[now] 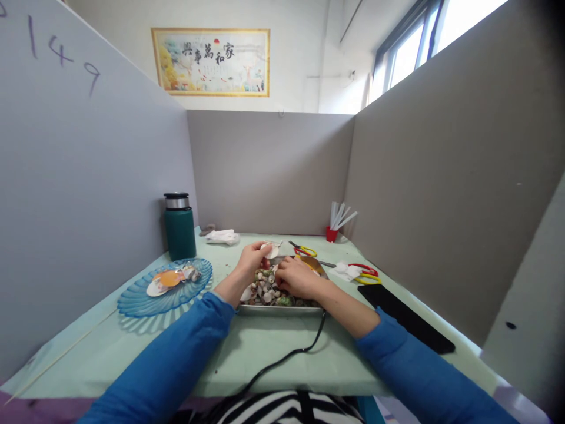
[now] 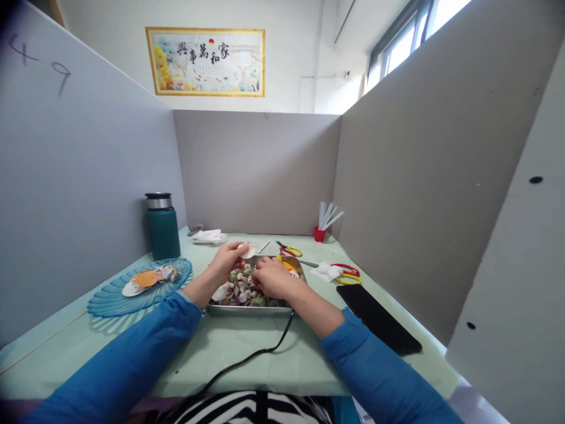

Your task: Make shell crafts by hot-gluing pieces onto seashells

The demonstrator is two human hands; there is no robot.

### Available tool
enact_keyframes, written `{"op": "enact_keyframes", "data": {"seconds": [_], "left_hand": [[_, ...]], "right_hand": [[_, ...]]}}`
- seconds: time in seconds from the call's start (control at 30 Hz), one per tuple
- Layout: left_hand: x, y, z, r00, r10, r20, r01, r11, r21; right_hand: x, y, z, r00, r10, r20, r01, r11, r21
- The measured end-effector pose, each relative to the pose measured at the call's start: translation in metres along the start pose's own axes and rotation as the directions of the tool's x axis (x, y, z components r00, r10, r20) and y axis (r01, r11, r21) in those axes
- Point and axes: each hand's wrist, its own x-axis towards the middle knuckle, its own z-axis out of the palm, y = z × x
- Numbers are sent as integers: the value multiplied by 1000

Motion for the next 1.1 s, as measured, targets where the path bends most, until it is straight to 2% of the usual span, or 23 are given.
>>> {"op": "enact_keyframes", "data": {"seconds": [0.2,0.4,0.57,0.67,0.87,1.0,1.1], "left_hand": [[0,0,0,1000,-3,-6,3,1000,3],[1,-1,0,1000,1,-4,-1,1000,1],[0,0,0,1000,1,4,-1,1000,1],[0,0,-1,1000,-1,8,1,1000,-4],[1,-1,-1,1000,1,14,-1,1000,-4],[1,-2,-2,1000,4,14,-4,1000,-7],[2,-2,-2,1000,9,17,-9,1000,-6]], "right_hand": [[0,-1,-1,1000,-10,1,10,1000,0],[-1,-3,-6,998,35,-49,-32,998,47],[-1,-3,-4,999,-32,20,32,999,35],[-1,-4,-5,1000,-20,21,19,998,52],[2,1,-2,991,66,-115,-41,978,203],[3,3,0,990,20,-139,21,956,292],[2,0,-3,993,-27,-113,63,943,328]]}}
